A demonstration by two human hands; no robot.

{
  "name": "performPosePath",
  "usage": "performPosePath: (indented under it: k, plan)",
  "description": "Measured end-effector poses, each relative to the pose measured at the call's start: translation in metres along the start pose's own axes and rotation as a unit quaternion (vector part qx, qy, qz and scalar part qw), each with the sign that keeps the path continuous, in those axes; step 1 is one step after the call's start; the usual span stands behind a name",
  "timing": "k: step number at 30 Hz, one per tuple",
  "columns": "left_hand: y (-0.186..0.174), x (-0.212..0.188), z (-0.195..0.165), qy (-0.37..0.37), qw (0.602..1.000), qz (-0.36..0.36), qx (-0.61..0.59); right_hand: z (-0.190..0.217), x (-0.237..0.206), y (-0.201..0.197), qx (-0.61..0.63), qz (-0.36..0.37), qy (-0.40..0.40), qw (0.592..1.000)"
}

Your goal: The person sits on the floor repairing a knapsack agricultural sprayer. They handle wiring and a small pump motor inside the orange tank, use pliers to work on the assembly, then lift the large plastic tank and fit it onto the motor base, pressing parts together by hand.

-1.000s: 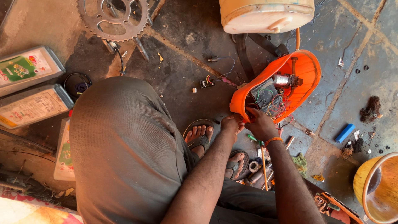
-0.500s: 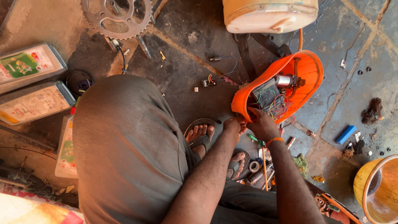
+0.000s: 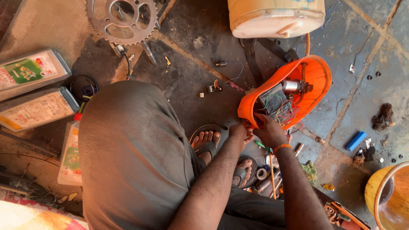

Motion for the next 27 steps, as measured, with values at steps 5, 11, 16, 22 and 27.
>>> performPosePath:
  k: [5,11,16,22,27]
  plan:
    - [0.006,0.004,-0.002,-0.001,0.999,0.021,-0.046,0.003,-0.002,-0.004,-0.020,0.015,0.026,0.999]
    - [0.008,0.002,-0.004,0.009,0.994,0.044,-0.099,0.004,-0.004,-0.004,-0.021,0.033,0.045,0.998]
    - [0.004,-0.004,-0.001,-0.021,0.999,0.016,-0.019,0.006,-0.002,-0.006,-0.020,0.015,0.035,0.999]
    - [0.008,0.006,0.002,-0.005,0.999,0.022,-0.037,0.008,-0.004,-0.007,-0.027,0.023,0.037,0.999]
    - [0.005,0.006,0.004,0.012,0.998,0.024,-0.051,0.007,-0.005,-0.006,-0.023,0.038,0.055,0.998]
Point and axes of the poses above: each hand's wrist, its own x-axis towards the middle knuckle, its own y-axis out of the palm, z = x × y, the point moved 7 cm from there along x, towards the middle knuckle, and after that the axes turned 10 degrees about -x, right-handed, at the moved point
